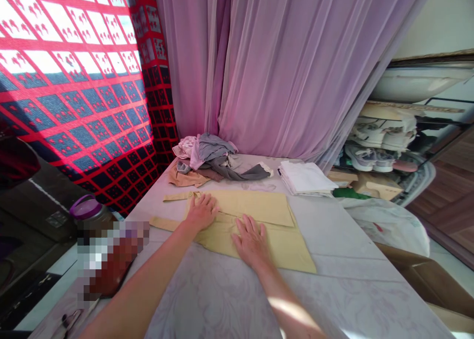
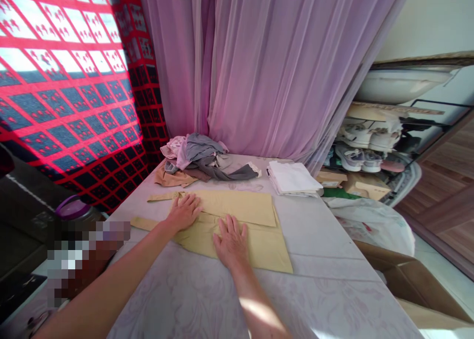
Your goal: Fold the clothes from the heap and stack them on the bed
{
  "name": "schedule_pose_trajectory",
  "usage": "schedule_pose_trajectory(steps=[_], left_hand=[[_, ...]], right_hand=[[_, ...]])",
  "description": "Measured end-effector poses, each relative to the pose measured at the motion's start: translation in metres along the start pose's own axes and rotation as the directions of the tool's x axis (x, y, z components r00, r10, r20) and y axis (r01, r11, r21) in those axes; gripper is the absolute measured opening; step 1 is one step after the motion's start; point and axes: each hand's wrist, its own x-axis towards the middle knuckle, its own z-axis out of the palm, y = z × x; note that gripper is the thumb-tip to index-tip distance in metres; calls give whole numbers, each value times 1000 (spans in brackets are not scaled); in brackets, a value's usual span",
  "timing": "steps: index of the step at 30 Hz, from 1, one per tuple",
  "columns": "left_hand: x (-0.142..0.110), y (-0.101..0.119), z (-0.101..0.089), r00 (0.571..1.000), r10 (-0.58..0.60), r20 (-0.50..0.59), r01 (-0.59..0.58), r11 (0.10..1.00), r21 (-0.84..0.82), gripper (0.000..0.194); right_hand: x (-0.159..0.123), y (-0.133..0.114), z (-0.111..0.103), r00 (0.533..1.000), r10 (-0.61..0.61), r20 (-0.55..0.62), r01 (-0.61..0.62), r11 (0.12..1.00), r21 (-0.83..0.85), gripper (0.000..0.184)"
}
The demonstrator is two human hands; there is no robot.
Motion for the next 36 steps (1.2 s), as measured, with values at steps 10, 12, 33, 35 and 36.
schedule_pose_trajectory(steps=[10, 12, 33, 35, 36], left_hand=[[-26, 35, 16, 998, 60, -17, -60, 997, 42, 56], [-26, 35, 15, 998, 65, -18, -64, 997, 47, 56], [-24, 34, 15, 999, 45, 2, -45, 999, 18, 58], [-24, 34, 15, 999, 48, -4, -48, 999, 20, 58], [-24, 34, 15, 999, 51, -12, -51, 998, 24, 58]], right_hand=[[5, 4, -13, 1000, 15, -22, -15, 999, 30, 55], [6, 17, -18, 998, 42, -53, -42, 999, -2, 55], [-21, 82, -22, 968, 248, 35, -244, 965, -101, 57], [-22, 86, -22, 969, 242, 46, -237, 967, -93, 57], [-22, 87, -23, 969, 241, 47, -236, 968, -88, 57]])
